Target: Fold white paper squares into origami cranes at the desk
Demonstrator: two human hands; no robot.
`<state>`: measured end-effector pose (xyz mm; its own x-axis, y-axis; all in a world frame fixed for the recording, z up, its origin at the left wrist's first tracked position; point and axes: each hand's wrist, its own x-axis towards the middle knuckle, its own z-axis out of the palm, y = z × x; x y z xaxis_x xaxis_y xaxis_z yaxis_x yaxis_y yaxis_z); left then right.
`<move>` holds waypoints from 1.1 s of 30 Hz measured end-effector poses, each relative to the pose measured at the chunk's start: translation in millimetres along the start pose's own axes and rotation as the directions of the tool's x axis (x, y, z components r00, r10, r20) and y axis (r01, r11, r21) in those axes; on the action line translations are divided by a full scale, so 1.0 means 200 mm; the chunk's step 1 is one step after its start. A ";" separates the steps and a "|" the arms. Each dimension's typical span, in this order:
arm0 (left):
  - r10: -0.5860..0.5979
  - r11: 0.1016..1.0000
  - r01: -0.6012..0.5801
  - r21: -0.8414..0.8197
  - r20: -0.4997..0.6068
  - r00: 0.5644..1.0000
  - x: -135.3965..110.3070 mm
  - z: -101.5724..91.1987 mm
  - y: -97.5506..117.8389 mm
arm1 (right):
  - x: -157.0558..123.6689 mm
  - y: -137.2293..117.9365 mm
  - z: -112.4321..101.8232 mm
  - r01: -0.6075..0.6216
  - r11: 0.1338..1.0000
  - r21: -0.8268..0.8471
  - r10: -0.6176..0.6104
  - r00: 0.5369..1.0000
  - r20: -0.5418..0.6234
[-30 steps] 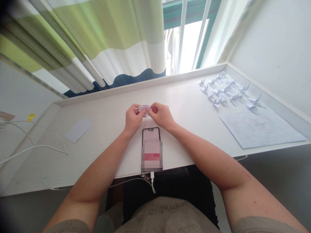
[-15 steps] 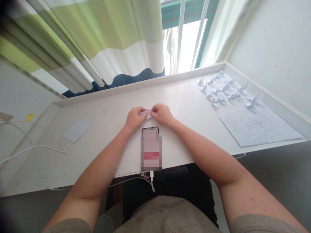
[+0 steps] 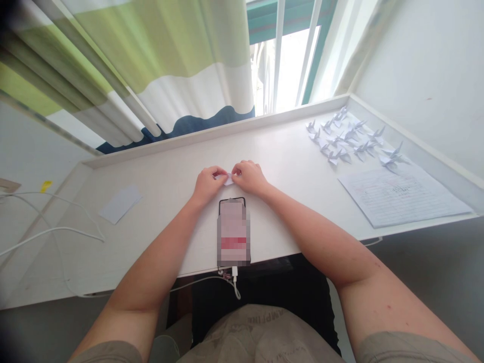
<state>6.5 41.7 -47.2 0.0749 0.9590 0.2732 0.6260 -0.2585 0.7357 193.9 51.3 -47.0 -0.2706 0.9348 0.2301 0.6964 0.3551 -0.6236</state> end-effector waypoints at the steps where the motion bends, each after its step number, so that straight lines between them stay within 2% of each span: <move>1: 0.006 1.000 -0.006 -0.003 0.009 1.000 0.00 -0.01 0.00 | 0.00 0.00 0.00 0.003 1.000 0.000 -0.003 1.000 -0.001; 10: 0.116 0.986 -0.124 0.109 0.075 0.990 0.00 -0.03 0.02 | 0.02 0.01 0.00 0.064 0.998 0.028 -0.065 0.998 0.002; 15: 0.148 0.985 -0.159 0.070 0.137 0.979 0.00 -0.08 -0.01 | 0.03 0.03 -0.01 0.079 0.995 0.059 -0.080 0.997 0.008; 20: 0.184 0.980 -0.195 0.041 0.179 0.966 0.00 -0.11 -0.04 | 0.02 0.05 -0.05 0.103 0.981 0.165 -0.111 0.993 0.043; 29: 0.178 0.974 -0.200 0.110 0.182 0.967 -0.01 -0.11 -0.01 | 0.00 0.06 -0.11 0.140 0.972 0.191 -0.153 0.987 0.057; 33: 0.217 0.966 -0.238 0.100 0.187 0.958 -0.01 -0.10 -0.01 | -0.02 0.06 -0.13 0.181 0.957 0.226 -0.205 0.975 0.089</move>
<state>-10.6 37.7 -36.1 0.3522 0.8847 0.3055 0.6647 -0.4662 0.5838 221.5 52.0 -35.9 -0.4654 0.8376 0.2859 0.4677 0.5070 -0.7240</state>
